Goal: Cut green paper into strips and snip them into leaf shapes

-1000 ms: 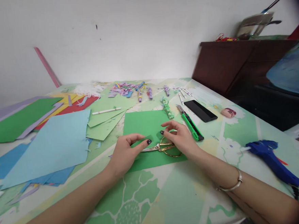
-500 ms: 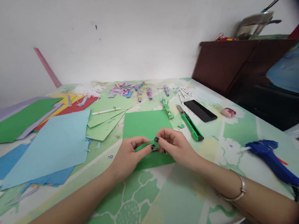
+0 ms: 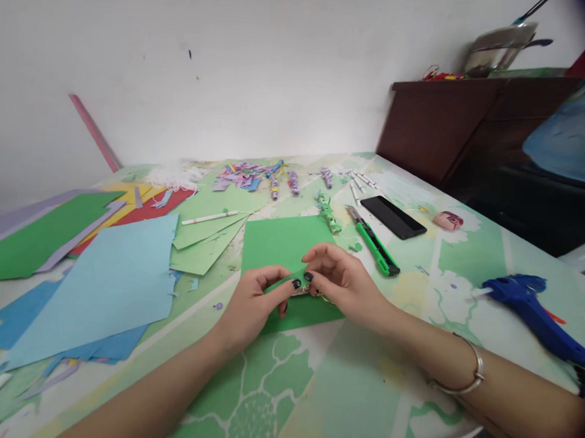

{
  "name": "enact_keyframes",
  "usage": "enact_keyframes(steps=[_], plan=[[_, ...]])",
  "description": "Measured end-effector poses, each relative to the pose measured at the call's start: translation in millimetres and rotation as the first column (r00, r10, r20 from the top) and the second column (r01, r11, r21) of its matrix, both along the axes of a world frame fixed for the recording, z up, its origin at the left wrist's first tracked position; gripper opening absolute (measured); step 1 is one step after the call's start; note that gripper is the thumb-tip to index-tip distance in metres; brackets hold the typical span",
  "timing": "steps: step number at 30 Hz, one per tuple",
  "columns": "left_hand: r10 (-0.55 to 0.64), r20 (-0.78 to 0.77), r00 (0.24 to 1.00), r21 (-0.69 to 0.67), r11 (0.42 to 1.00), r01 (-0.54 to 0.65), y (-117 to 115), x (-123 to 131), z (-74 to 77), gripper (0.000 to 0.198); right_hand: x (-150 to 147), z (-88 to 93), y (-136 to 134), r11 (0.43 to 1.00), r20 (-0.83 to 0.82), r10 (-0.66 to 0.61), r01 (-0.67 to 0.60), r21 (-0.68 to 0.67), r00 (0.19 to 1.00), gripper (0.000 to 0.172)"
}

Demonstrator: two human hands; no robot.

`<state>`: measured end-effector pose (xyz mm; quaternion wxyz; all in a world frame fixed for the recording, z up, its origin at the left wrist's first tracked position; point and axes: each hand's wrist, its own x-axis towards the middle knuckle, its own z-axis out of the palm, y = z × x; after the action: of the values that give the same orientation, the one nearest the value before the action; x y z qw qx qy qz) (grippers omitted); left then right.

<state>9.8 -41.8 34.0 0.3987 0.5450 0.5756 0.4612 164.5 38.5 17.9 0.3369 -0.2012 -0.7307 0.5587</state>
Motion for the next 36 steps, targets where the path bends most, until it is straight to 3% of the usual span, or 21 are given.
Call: enact_keyframes(steps=[6, 10, 12, 14, 16, 17, 20, 22, 27, 30, 32, 33, 34, 35, 36], plan=[[0.013, -0.058, 0.998, -0.003, 1.000, -0.013, 0.2, -1.8, 0.0, 0.025, 0.7, 0.7, 0.6, 1.000, 0.014, -0.015, 0.015, 0.004, 1.000, 0.017], [0.071, -0.126, 0.989, 0.038, 0.997, -0.067, 2.6, -4.9, -4.0, 0.021, 0.2, 3.0, 3.2, 0.995, 0.001, -0.045, 0.045, -0.092, 0.999, 0.017], [0.212, -0.206, 0.955, 0.173, 0.969, -0.177, 3.0, -6.3, -5.5, 0.012, -0.2, 4.2, 4.8, 0.986, -0.013, -0.080, 0.077, -0.151, 0.997, 0.018], [0.421, -0.306, 0.853, 0.399, 0.871, -0.287, 0.8, -6.3, -5.7, 0.011, -0.6, 4.8, 6.5, 0.967, -0.034, -0.143, 0.132, -0.218, 0.989, 0.020], [0.515, -0.395, 0.760, 0.561, 0.791, -0.244, -3.9, -3.7, -5.3, 0.012, -0.9, 4.4, 8.0, 0.930, -0.067, -0.205, 0.174, -0.323, 0.976, 0.021], [0.488, -0.443, 0.752, 0.582, 0.795, -0.173, -6.7, -1.3, -5.3, 0.019, -1.1, 4.0, 8.5, 0.908, -0.082, -0.227, 0.180, -0.378, 0.970, 0.021], [0.229, -0.566, 0.792, 0.420, 0.907, 0.038, -12.6, 7.9, -7.0, 0.037, -1.7, 2.8, 7.7, 0.859, -0.103, -0.238, 0.160, -0.485, 0.966, 0.020], [0.116, -0.522, 0.845, 0.264, 0.964, 0.031, -12.3, 13.0, -8.8, 0.032, -2.4, 2.5, 5.0, 0.849, -0.097, -0.213, 0.135, -0.511, 0.972, 0.020], [0.176, -0.232, 0.957, 0.142, 0.979, -0.145, -6.8, 13.8, -9.1, 0.027, -6.1, 1.1, -3.8, 0.830, -0.085, -0.074, 0.015, -0.557, 0.994, 0.023], [0.205, -0.087, 0.975, 0.123, 0.973, -0.194, -6.1, 9.3, -6.8, 0.027, -4.5, 2.6, -2.5, 0.888, 0.010, 0.022, -0.015, -0.460, 1.000, 0.021], [0.225, 0.038, 0.974, 0.071, 0.971, -0.227, -5.2, 5.0, -5.7, 0.021, 1.2, 7.0, 3.8, 0.968, 0.157, 0.009, 0.031, -0.249, 0.988, 0.016], [0.239, 0.105, 0.965, 0.035, 0.969, -0.244, -4.3, 2.6, -5.3, 0.018, 5.3, 10.0, 8.5, 0.996, 0.261, -0.033, 0.054, -0.076, 0.965, 0.012], [0.257, 0.165, 0.952, 0.002, 0.965, -0.261, -3.1, -0.1, -4.7, 0.017, 9.9, 13.2, 13.7, 0.988, 0.376, -0.114, 0.064, 0.144, 0.920, 0.008], [0.277, 0.213, 0.937, -0.025, 0.960, -0.278, -1.8, -2.7, -3.8, 0.017, 14.4, 16.3, 19.0, 0.945, 0.497, -0.201, 0.032, 0.326, 0.844, 0.007], [0.295, 0.245, 0.924, -0.043, 0.955, -0.293, -0.5, -5.3, -2.6, 0.017, 18.4, 18.8, 24.1, 0.902, 0.600, -0.247, -0.046, 0.429, 0.761, 0.009]])
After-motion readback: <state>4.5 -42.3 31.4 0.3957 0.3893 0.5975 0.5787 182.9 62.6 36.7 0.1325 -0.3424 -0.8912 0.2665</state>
